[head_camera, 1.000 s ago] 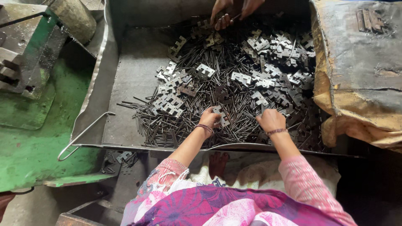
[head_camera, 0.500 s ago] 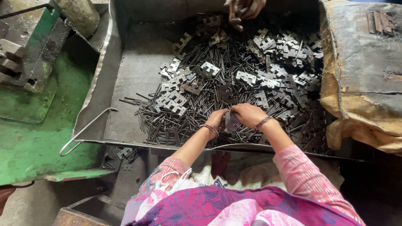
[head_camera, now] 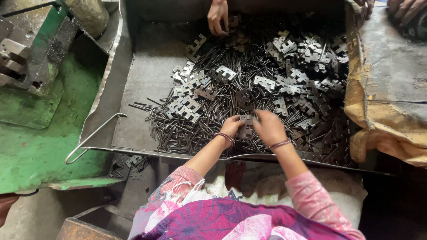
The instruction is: The person inserts metal rods into small metal brackets and places the assembled units into a large metal bin. The task is performed by hand with repetitive pick-and-insert motions.
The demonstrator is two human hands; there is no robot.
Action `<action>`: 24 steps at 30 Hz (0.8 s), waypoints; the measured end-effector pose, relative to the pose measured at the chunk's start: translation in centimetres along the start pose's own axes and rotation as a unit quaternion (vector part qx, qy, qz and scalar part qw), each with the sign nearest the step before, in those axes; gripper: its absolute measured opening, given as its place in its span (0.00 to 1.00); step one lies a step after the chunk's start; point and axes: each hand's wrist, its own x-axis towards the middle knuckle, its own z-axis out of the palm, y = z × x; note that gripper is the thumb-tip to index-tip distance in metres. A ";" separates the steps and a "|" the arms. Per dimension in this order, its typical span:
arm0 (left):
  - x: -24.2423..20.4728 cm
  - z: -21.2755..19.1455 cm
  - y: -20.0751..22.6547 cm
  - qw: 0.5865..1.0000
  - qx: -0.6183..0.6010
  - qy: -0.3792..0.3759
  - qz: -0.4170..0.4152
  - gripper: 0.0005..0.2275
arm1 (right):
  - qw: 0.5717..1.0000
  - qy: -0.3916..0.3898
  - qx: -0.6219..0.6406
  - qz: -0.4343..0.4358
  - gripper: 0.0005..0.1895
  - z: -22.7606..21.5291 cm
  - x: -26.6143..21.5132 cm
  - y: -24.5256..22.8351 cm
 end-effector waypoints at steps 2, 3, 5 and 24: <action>0.3 0.0 -0.3 1.000 -0.006 -0.004 0.002 0.09 | 0.999 -0.019 -0.007 0.039 0.26 1.6 -1.8 -1.0; 0.4 0.1 -0.6 1.000 0.017 -0.003 0.020 0.09 | 0.999 -0.016 -0.010 0.034 0.31 2.4 -2.4 -1.2; 0.7 0.0 -1.0 0.996 0.063 0.004 0.057 0.10 | 1.000 0.008 -0.017 0.017 0.36 4.0 -2.8 -1.1; -1.8 -1.5 5.8 0.964 0.225 0.026 0.142 0.13 | 0.967 0.055 0.170 0.182 0.26 -14.7 -0.9 12.4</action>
